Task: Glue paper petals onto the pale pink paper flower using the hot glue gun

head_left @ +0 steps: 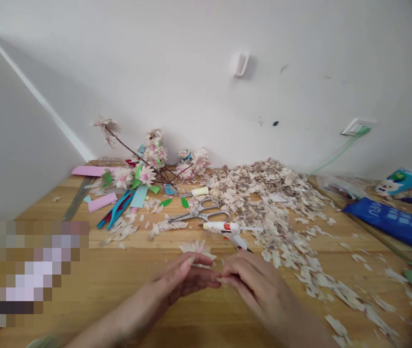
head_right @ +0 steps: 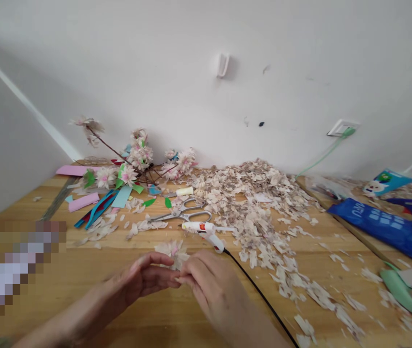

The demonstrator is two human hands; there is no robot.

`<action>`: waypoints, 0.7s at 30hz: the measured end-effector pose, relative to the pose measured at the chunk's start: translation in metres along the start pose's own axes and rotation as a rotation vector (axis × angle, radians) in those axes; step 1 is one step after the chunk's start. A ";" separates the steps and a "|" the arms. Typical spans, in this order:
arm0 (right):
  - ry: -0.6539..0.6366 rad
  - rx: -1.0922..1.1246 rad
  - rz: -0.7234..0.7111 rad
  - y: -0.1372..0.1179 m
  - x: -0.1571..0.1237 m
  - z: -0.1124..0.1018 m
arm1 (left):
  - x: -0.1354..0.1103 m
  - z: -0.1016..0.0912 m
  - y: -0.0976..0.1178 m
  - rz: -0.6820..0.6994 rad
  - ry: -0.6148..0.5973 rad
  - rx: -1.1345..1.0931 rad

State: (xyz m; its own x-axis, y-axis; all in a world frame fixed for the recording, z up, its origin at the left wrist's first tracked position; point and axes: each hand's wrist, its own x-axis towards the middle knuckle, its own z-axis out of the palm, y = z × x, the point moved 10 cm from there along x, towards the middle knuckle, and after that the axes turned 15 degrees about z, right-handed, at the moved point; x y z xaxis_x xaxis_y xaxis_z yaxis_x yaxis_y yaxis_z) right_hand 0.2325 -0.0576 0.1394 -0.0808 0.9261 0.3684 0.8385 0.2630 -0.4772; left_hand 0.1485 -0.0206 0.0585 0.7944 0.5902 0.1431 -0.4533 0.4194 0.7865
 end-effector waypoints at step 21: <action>0.108 -0.246 0.729 0.174 -0.076 -0.072 | 0.003 -0.032 -0.007 -0.011 0.267 0.088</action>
State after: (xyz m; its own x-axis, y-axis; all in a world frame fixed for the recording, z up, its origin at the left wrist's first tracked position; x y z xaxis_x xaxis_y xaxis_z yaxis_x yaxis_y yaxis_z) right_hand 0.4231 -0.1019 0.0861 0.5795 0.8074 0.1108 0.7561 -0.4819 -0.4428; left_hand 0.1414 0.0007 0.0337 0.6592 0.7517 -0.0193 -0.3992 0.3715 0.8382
